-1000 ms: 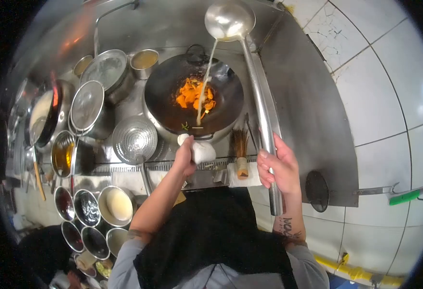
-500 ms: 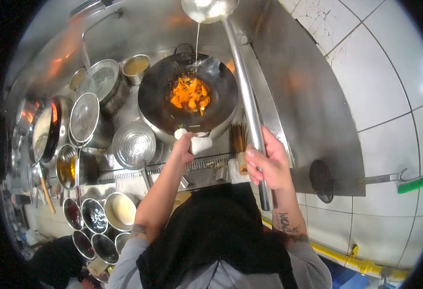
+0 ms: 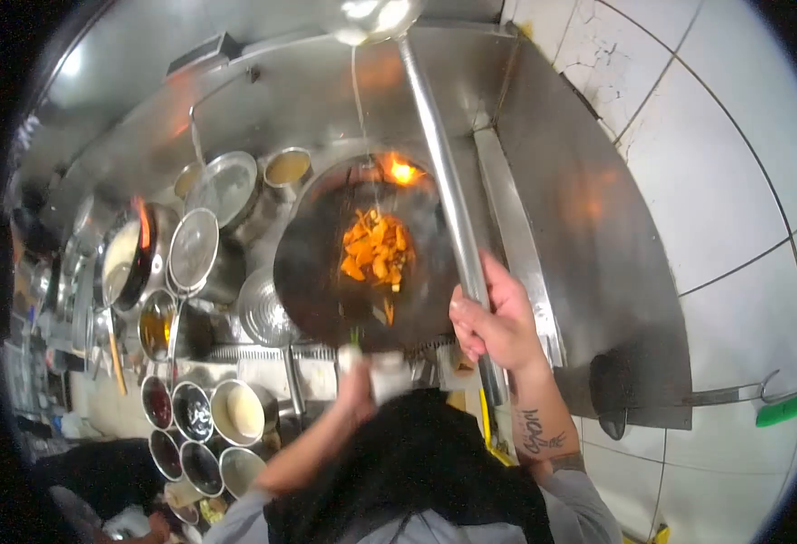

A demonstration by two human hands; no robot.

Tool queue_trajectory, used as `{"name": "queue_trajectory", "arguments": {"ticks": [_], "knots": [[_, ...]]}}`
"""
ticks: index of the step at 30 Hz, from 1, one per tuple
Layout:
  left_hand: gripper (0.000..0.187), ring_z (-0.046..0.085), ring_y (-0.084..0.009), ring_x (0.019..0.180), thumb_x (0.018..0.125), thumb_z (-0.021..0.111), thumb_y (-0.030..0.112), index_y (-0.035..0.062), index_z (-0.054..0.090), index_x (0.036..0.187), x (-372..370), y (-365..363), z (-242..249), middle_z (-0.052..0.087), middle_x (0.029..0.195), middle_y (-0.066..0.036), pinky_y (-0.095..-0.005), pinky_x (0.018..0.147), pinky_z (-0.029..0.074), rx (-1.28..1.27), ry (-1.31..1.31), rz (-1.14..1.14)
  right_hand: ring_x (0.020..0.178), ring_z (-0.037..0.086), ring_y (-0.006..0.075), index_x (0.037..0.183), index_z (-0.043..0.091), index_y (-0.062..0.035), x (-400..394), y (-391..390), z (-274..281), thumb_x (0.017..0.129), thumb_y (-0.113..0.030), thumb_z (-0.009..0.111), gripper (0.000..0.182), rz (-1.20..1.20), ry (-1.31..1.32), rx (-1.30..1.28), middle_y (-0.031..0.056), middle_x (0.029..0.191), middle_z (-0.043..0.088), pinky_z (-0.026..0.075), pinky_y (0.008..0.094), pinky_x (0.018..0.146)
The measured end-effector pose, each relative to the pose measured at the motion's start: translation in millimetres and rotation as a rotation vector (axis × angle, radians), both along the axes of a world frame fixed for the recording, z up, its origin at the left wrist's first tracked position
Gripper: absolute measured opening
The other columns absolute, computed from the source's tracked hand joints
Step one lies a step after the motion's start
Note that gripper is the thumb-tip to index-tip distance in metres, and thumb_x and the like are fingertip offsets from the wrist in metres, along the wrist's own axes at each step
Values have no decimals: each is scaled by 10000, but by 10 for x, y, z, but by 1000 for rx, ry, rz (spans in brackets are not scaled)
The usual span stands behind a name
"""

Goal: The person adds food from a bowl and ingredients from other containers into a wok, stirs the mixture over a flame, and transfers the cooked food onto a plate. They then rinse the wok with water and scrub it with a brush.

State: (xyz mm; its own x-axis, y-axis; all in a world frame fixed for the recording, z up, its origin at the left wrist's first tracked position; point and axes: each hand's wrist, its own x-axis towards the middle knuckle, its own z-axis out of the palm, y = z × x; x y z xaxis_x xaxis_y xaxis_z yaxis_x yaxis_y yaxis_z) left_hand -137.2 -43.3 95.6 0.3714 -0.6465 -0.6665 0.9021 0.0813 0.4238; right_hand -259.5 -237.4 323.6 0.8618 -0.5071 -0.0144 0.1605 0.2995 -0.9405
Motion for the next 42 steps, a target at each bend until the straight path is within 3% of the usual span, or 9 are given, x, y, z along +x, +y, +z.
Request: {"name": "queue_trajectory", "arguments": {"ticks": [4, 14, 17, 24, 28, 31, 33, 38, 42], "knots": [[335, 623, -363, 1104, 975, 424, 145, -28, 479, 1256, -219, 74, 628, 603, 1213, -207, -522, 963, 519, -21, 120, -62, 431, 438, 72, 1508, 249, -18, -145, -195, -14, 897, -1, 571, 690, 37, -22, -55, 20, 735, 518, 392, 242, 381], [454, 599, -384, 1141, 962, 398, 251, -26, 501, 1307, -242, 100, 208, 627, 1200, -216, -519, 1032, 459, 126, -153, -143, 440, 456, 75, 1517, 259, -36, 56, -148, 56, 898, 9, 584, 700, 7, -101, -143, 19, 743, 525, 401, 240, 393], [318, 622, -377, 1095, 978, 427, 179, -36, 507, 1198, 63, -26, 588, 636, 1181, -216, -527, 940, 520, -80, 168, -207, 442, 460, 75, 1518, 259, -41, 48, -116, -50, 899, 12, 583, 701, -3, -123, -130, 20, 737, 526, 405, 240, 395], [346, 619, -359, 1114, 964, 464, 134, 36, 476, 1295, 108, -154, -184, 628, 1189, -175, -534, 968, 505, 29, 149, -131, 432, 457, 81, 1505, 273, -38, 89, -52, -74, 909, -11, 591, 676, -62, -203, -148, 30, 720, 521, 412, 240, 397], [424, 604, -359, 1161, 1019, 383, 279, 41, 467, 1359, 44, 0, 872, 602, 1271, -197, -519, 998, 495, 15, 90, -195, 426, 463, 88, 1469, 305, -33, 57, -145, -114, 917, -42, 599, 625, -126, -149, -165, 36, 722, 518, 416, 251, 396], [337, 674, -342, 966, 1006, 406, 269, 5, 548, 1160, 479, -464, 732, 656, 1111, -186, -508, 901, 542, 88, 219, -171, 474, 522, 122, 1419, 347, -42, 217, -117, -295, 922, -77, 615, 566, -106, -276, -319, 51, 758, 536, 450, 258, 448], [294, 677, -348, 929, 961, 462, 205, -10, 552, 1141, 675, -691, 134, 661, 1063, -192, -503, 863, 556, 62, 123, -86, 504, 542, 112, 1414, 368, -34, 243, -83, -66, 935, -75, 602, 535, -49, -46, 8, 49, 794, 565, 458, 252, 466], [336, 649, -359, 1042, 901, 484, 54, -61, 512, 1216, -90, 119, 396, 618, 1153, -221, -516, 908, 546, 102, 20, -71, 620, 487, 45, 1436, 426, -7, -374, -190, -823, 942, -46, 598, 525, -192, 333, -716, -1, 798, 570, 441, 222, 575], [227, 655, -342, 1011, 921, 498, 44, -55, 534, 1122, 157, -15, 817, 626, 1058, -188, -506, 896, 550, 126, 202, 1, 667, 526, 84, 1447, 457, -76, -1201, 205, -830, 890, -43, 634, 585, 121, 894, -645, 139, 827, 666, 477, 276, 674]]}}
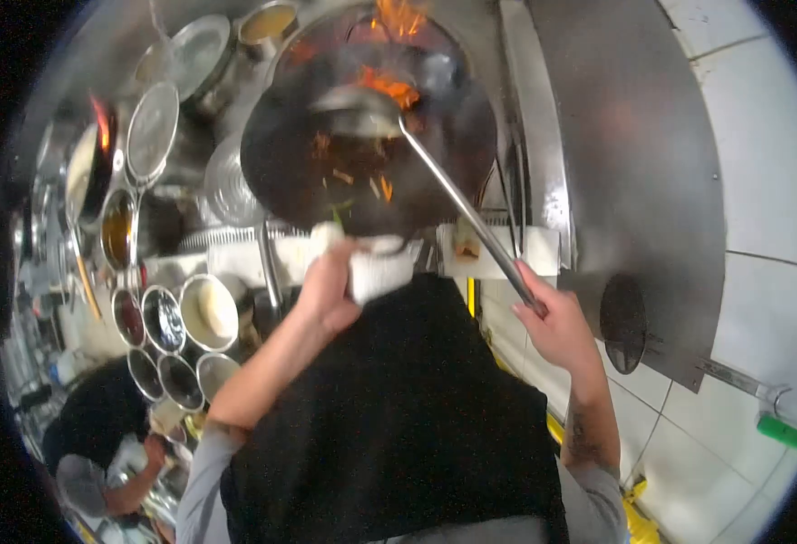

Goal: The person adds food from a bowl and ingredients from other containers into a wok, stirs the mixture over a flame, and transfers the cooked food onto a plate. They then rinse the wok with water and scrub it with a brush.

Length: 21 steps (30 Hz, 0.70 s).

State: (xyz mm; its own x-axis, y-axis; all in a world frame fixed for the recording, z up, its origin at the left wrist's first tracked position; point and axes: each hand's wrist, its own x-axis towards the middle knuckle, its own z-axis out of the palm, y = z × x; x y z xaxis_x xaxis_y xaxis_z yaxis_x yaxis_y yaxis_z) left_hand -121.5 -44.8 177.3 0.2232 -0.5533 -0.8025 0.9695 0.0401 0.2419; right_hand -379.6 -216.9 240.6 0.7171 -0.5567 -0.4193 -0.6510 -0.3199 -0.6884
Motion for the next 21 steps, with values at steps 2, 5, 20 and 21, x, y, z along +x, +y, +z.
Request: {"name": "queue_trajectory", "arguments": {"ticks": [2, 5, 20, 21], "knots": [[206, 664, -338, 969, 932, 530, 85, -56, 532, 1082, 96, -199, -259, 625, 1033, -183, -507, 854, 561, -15, -101, 26, 679, 556, 100, 1446, 467, -119, -86, 53, 31, 869, -37, 639, 607, 16, 151, 28, 204, 880, 681, 484, 288, 702], [182, 687, -300, 883, 931, 528, 112, -26, 546, 1049, 366, -580, -402, 657, 981, -165, -446, 836, 564, 68, -166, 1, 773, 676, 308, 1469, 432, -250, 221, -186, -281, 877, -52, 615, 650, 68, 84, -173, 237, 963, 675, 508, 372, 746], [267, 677, -326, 945, 900, 537, 88, -25, 518, 1141, 77, -159, -445, 636, 1069, -188, -469, 874, 562, 7, -165, 6, 688, 518, 131, 1442, 481, -144, 633, -157, -236, 927, -69, 594, 532, -2, 59, -137, 95, 831, 630, 464, 274, 705], [274, 675, -323, 943, 896, 543, 82, -32, 517, 1143, 48, -122, -375, 631, 1071, -187, -468, 871, 561, -3, -210, 19, 687, 506, 102, 1422, 506, -142, 440, -141, -84, 930, -71, 590, 505, -29, 55, -95, 63, 828, 616, 453, 261, 692]]}}
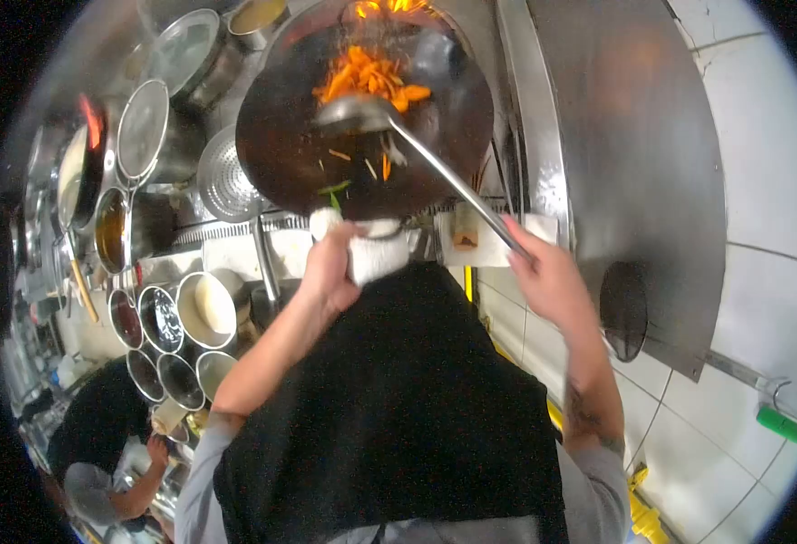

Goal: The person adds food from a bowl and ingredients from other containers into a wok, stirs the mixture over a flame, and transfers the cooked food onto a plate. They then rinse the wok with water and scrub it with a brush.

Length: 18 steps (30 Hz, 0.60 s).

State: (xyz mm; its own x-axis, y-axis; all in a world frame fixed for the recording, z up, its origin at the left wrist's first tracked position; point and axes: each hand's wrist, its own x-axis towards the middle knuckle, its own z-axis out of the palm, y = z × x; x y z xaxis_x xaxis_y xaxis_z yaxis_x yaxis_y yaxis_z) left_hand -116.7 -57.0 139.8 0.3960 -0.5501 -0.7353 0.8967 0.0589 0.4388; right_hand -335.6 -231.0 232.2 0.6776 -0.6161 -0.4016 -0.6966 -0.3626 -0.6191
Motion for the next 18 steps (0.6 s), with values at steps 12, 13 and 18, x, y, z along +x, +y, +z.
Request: {"name": "queue_trajectory", "arguments": {"ticks": [12, 13, 18], "knots": [[298, 654, -293, 914, 809, 615, 65, -10, 535, 1085, 219, -146, -704, 607, 1007, -149, -462, 818, 574, 31, -49, -35, 651, 638, 218, 1394, 531, -139, 626, 45, -996, 947, -189, 609, 457, -185, -23, -149, 151, 888, 689, 515, 361, 630], [295, 647, -281, 939, 799, 596, 39, -7, 544, 1086, 60, -18, -593, 610, 1026, -140, -459, 838, 566, 15, -102, 8, 618, 627, 187, 1393, 529, -114, 510, 101, -1293, 947, -170, 608, 457, -185, -150, -205, 122, 868, 691, 510, 339, 583], [293, 672, -328, 931, 862, 579, 96, -28, 506, 1116, 340, -213, -387, 615, 1021, -178, -494, 801, 582, 40, -100, -33, 534, 461, 34, 1326, 502, -1, 518, 142, -1091, 929, -66, 628, 422, -379, -565, 512, -6, 769, 560, 366, 199, 433]]}}
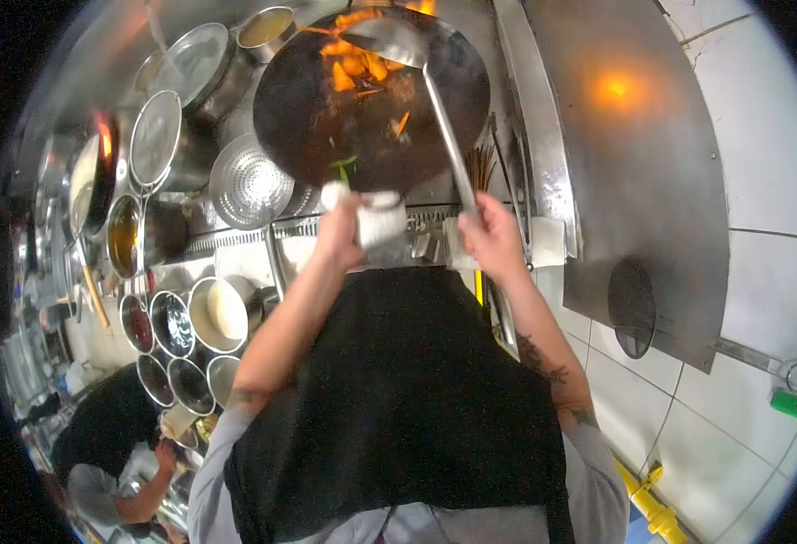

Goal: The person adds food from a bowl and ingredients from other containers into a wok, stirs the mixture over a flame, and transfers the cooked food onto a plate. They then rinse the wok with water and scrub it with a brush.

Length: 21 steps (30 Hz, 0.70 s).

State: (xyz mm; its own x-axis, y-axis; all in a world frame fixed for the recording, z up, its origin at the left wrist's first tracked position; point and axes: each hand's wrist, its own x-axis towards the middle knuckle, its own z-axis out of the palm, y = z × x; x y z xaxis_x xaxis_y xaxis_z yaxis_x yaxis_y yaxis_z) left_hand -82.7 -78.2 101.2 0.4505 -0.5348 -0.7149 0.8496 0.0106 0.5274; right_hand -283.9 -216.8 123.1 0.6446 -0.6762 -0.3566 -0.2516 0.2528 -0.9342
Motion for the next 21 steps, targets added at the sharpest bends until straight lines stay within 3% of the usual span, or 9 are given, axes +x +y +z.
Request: {"name": "queue_trajectory", "arguments": {"ticks": [1, 5, 6, 8, 9, 11, 14, 17, 21], "knots": [[315, 681, -335, 929, 870, 576, 99, -51, 499, 1136, 201, -150, 14, 627, 1030, -186, -501, 790, 583, -6, -13, -18, 504, 428, 40, 1374, 481, -17, 113, -72, 88, 951, -93, 605, 447, -34, 34, -133, -2, 773, 558, 334, 206, 406], [353, 666, -353, 952, 947, 586, 238, -30, 493, 1159, 733, -402, -129, 625, 1039, -165, -509, 825, 567, -97, 69, -49, 493, 393, 30, 1468, 431, -113, 641, -623, 374, 995, -188, 551, 494, -94, 231, -180, -21, 716, 504, 303, 207, 384], [347, 662, -350, 955, 949, 583, 237, -20, 494, 1166, 747, -358, -127, 624, 1043, -160, -503, 833, 564, -90, 117, -49, 715, 541, 143, 1412, 496, -99, 765, -917, 153, 975, -207, 575, 456, -75, 283, -385, 81, 873, 607, 416, 271, 593], [332, 650, -331, 966, 950, 575, 228, 15, 494, 1192, 706, -278, -91, 617, 1057, -139, -491, 852, 554, -80, 127, -61, 1020, 659, 311, 1337, 572, -84, 1112, -1315, -97, 948, -246, 592, 422, -43, 369, -736, 211, 1101, 677, 512, 366, 869], [322, 654, -325, 960, 949, 574, 221, 14, 500, 1184, 709, -286, -141, 623, 1052, -137, -485, 851, 555, -87, 112, -75, 1103, 628, 367, 1319, 583, -83, 1283, -1355, -141, 940, -265, 586, 420, -28, 412, -882, 240, 1171, 644, 496, 397, 936], [303, 662, -314, 948, 946, 571, 207, 12, 511, 1170, 695, -335, -327, 636, 1042, -132, -473, 849, 557, -107, 86, -106, 1092, 610, 402, 1309, 594, -95, 1577, -1250, -141, 934, -261, 572, 411, 18, 507, -856, 240, 1161, 639, 494, 415, 944], [231, 680, -296, 916, 944, 567, 173, 6, 557, 1104, 698, -392, -306, 671, 1009, -144, -438, 862, 560, -141, 119, -117, 1085, 621, 387, 1335, 579, -130, 1570, -1088, -302, 941, -247, 588, 412, 234, 442, -805, 247, 1164, 636, 493, 403, 933], [219, 686, -297, 927, 957, 545, 161, -5, 580, 1095, 734, -410, -250, 682, 1023, -152, -435, 864, 567, -172, 160, -147, 1069, 632, 375, 1354, 567, -172, 1038, -918, 40, 944, -200, 600, 412, 446, 450, -821, 257, 1154, 631, 490, 373, 912], [253, 677, -317, 947, 966, 513, 151, -32, 538, 1139, 751, -447, -418, 655, 1078, -169, -455, 882, 560, -195, 170, -154, 957, 661, 336, 1374, 552, -220, 280, -483, 529, 948, -188, 580, 428, 336, 595, -766, 212, 1061, 668, 510, 399, 853]]}}
